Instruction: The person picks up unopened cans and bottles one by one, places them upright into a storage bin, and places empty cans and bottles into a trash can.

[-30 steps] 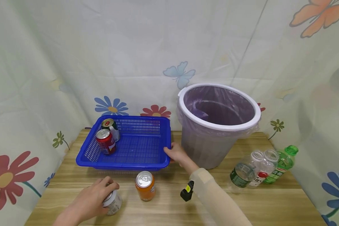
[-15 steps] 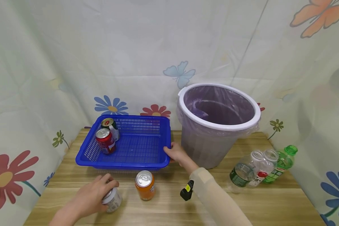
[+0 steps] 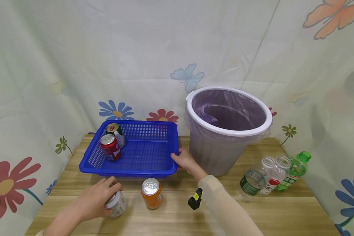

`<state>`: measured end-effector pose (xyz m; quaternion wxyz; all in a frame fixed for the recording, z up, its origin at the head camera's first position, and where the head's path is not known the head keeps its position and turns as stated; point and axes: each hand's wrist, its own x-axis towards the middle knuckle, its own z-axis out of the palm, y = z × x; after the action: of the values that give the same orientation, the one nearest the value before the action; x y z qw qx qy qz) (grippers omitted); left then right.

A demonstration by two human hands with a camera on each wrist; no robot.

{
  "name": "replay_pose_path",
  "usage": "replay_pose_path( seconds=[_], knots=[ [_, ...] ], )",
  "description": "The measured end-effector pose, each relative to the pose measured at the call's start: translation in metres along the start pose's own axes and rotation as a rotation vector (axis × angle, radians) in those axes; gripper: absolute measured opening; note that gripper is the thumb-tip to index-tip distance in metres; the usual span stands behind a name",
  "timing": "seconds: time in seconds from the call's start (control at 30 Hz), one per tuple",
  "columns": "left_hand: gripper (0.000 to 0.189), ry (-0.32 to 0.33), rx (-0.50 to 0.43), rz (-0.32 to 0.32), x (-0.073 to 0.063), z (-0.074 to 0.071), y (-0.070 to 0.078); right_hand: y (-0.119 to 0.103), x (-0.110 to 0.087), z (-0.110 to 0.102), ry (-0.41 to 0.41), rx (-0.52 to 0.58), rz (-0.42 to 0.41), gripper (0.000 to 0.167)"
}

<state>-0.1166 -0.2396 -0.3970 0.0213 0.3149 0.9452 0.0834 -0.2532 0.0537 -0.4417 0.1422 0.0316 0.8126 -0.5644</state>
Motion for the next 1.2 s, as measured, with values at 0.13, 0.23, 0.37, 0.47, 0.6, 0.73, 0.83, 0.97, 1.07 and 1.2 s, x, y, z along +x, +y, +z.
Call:
replay_pose_path(
  seconds=[0.13, 0.23, 0.37, 0.47, 0.6, 0.73, 0.83, 0.97, 1.07, 1.2],
  knots=[
    [0.057, -0.002, 0.008, 0.010, 0.001, -0.004, -0.001, 0.000, -0.001, 0.000, -0.004, 0.001, 0.000, 0.026],
    [0.056, -0.010, 0.015, 0.014, 0.002, -0.008, 0.000, -0.001, -0.001, 0.000, -0.008, 0.000, 0.000, 0.026],
    [0.055, -0.023, 0.022, 0.016, 0.004, -0.012, -0.001, 0.000, -0.001, 0.000, -0.009, 0.007, -0.001, 0.026],
    [0.055, -0.034, 0.019, 0.013, 0.005, -0.014, -0.001, 0.000, -0.001, 0.000, -0.008, 0.010, -0.004, 0.026],
    [0.055, -0.037, 0.034, 0.016, 0.007, -0.018, -0.001, 0.001, -0.001, 0.000, -0.006, 0.011, -0.006, 0.026],
    [0.055, -0.042, 0.063, 0.028, 0.010, -0.022, 0.000, 0.001, 0.000, 0.000, -0.005, 0.007, -0.008, 0.026],
    [0.056, -0.053, 0.076, 0.036, 0.013, -0.026, 0.000, 0.001, 0.000, 0.000, -0.010, 0.003, -0.004, 0.026],
    [0.057, -0.054, 0.103, 0.050, 0.016, -0.032, 0.001, 0.001, -0.001, 0.000, -0.012, 0.005, -0.004, 0.025],
    [0.058, -0.060, 0.116, 0.057, 0.018, -0.037, 0.002, 0.001, 0.000, 0.000, -0.009, 0.003, -0.013, 0.026],
    [0.059, -0.064, 0.138, 0.067, 0.020, -0.043, 0.003, 0.001, 0.000, 0.000, -0.012, -0.002, -0.014, 0.026]
  ],
)
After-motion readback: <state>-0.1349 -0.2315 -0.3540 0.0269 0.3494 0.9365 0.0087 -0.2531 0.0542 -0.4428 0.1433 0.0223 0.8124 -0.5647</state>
